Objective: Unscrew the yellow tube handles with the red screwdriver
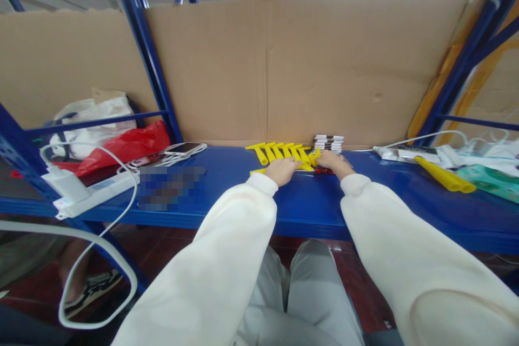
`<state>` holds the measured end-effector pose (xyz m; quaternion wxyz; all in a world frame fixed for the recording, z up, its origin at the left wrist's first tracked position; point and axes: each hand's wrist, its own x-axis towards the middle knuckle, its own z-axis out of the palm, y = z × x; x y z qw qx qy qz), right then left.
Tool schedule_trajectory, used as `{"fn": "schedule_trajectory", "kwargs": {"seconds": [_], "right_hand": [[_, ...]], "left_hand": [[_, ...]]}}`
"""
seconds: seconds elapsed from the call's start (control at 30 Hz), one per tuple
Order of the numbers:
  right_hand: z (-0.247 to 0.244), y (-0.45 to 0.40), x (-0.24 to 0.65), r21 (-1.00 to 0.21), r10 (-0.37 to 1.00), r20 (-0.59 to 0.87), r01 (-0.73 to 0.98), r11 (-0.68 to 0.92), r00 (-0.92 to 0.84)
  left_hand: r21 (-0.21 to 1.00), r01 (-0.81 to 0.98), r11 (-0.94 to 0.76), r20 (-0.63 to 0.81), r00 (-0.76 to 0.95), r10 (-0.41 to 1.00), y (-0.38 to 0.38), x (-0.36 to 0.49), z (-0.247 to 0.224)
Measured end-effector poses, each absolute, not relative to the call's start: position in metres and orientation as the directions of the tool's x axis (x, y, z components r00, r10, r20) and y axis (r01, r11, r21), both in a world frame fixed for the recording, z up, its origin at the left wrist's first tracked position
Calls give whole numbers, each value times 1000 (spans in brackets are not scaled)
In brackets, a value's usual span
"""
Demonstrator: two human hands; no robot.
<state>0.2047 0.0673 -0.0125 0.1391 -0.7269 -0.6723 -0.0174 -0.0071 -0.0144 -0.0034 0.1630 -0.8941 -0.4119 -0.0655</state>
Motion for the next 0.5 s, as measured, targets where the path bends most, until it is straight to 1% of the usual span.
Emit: {"fn": "schedule_trajectory", "kwargs": {"seconds": [0.07, 0.13, 0.33, 0.5], "right_hand": [[-9, 60, 202, -152, 974, 154, 978, -141, 164], [-7, 54, 199, -133, 972, 127, 974, -181, 198], [-6, 46, 197, -108, 960, 172, 973, -206, 223], [-8, 49, 199, -74, 969, 173, 983, -167, 177]], "left_hand": [[-232, 755, -613, 253, 655, 712, -15, -7, -3], [-229, 753, -616, 253, 657, 710, -15, -7, -3], [-224, 757, -613, 252, 653, 714, -14, -8, -4], [-216, 757, -617, 247, 654, 715, -15, -7, -4]]}}
